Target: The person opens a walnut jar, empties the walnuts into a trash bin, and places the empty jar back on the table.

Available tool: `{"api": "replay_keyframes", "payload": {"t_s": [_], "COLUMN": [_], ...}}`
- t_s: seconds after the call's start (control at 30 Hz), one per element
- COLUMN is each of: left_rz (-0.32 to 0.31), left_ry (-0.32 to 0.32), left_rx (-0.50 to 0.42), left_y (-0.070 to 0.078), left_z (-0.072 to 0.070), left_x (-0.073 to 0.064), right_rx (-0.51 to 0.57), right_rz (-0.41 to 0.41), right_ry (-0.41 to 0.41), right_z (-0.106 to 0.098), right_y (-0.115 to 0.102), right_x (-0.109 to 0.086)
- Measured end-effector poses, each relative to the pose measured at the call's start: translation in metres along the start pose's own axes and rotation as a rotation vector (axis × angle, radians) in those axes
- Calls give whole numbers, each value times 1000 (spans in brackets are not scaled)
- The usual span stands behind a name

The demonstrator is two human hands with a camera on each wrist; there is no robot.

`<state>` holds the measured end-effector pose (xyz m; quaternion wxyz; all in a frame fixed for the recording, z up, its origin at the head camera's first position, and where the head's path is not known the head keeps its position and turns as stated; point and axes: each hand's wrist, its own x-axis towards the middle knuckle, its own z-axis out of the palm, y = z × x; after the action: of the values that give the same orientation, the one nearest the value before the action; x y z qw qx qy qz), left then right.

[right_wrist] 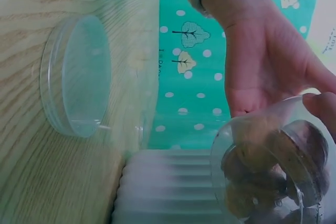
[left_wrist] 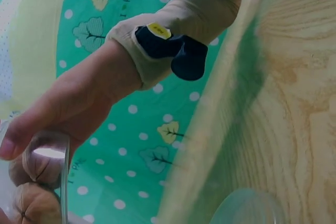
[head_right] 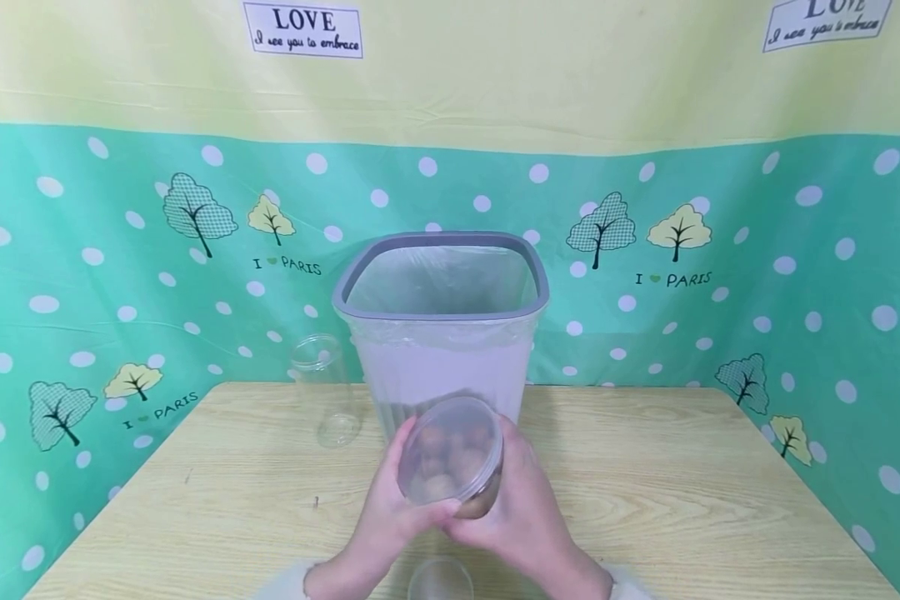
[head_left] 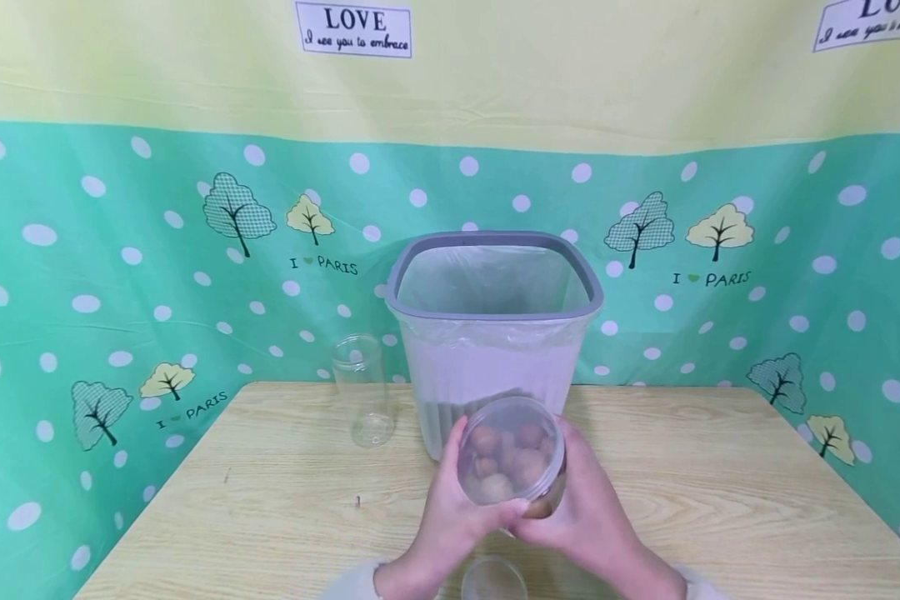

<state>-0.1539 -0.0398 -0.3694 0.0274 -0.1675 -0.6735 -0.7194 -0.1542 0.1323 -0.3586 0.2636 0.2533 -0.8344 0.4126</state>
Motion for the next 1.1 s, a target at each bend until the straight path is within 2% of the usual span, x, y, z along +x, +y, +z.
{"api": "replay_keyframes", "payload": {"t_s": [0.17, 0.27, 0.43, 0.6, 0.73, 0.9, 1.1], "left_rz": [23, 15, -28, -47, -62, -29, 5], "left_ry": [15, 38, 60, 30, 7, 0, -17], "left_rx": [-47, -57, -56, -47, -45, -69, -147], "left_y": [-1, -2, -3, -3, -2, -2, -3], "left_z": [5, 8, 9, 7, 5, 2, -5], "left_x": [-2, -4, -6, -7, -10, -13, -10], "right_rx": [-96, -130, -113, -51, -26, -17, -7], "right_rz": [-72, -112, -63, -6, 2, 21, 28], "right_ry": [58, 91, 63, -12, -24, -20, -10], "right_z": [3, 5, 5, 1, -5, -10, -14], "right_y": [-1, -1, -1, 2, 3, 5, 5], "right_x": [1, 1, 1, 1, -1, -3, -4]}}
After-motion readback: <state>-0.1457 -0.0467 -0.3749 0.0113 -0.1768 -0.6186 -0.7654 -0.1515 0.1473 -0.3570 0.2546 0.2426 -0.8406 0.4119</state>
